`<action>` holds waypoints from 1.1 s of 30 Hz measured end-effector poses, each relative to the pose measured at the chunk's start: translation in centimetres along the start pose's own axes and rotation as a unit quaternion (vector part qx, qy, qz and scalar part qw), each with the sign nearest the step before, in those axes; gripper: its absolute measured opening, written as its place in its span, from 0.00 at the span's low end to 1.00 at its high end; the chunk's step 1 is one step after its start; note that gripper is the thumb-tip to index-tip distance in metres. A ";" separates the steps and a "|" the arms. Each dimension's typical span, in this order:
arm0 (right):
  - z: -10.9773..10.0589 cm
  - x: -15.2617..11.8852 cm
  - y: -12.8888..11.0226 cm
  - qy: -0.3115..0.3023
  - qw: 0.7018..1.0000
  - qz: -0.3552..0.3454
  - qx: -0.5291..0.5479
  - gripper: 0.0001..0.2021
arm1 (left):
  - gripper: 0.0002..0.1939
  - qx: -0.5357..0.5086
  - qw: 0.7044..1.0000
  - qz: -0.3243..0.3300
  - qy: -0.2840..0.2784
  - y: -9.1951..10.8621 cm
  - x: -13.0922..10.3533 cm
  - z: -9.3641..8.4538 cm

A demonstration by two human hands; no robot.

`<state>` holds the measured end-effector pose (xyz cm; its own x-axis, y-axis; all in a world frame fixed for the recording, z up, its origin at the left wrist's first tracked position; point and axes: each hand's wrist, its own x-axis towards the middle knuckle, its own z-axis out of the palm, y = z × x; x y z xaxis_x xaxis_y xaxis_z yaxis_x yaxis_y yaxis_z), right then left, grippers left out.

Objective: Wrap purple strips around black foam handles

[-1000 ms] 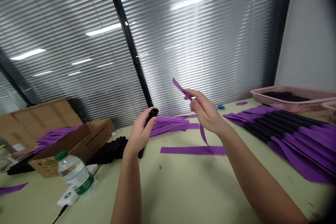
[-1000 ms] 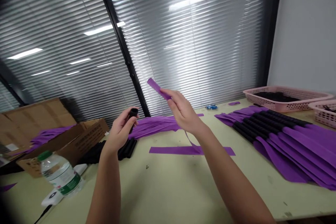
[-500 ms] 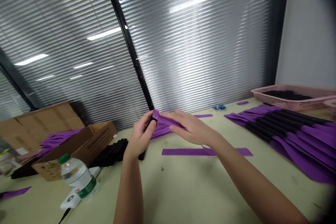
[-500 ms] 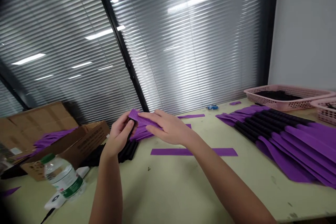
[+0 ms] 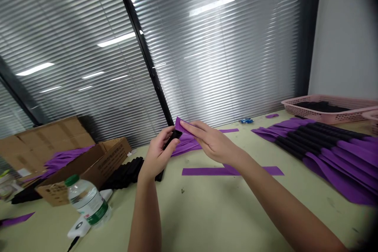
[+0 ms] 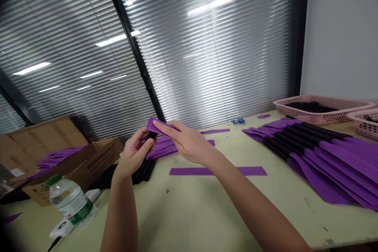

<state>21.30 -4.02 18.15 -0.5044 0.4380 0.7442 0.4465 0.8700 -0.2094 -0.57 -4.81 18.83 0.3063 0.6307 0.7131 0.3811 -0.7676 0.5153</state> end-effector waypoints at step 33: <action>0.1 -0.1 -0.3 -0.008 0.999 -0.019 0.035 0.19 | 0.15 0.149 0.984 0.097 -0.007 0.7 0.4 -0.2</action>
<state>21.15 -4.31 18.13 -0.5316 0.4071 0.7427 0.3734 0.8997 -0.2259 -0.35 -5.05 19.58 0.4093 0.4778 0.7773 0.5527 -0.8076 0.2054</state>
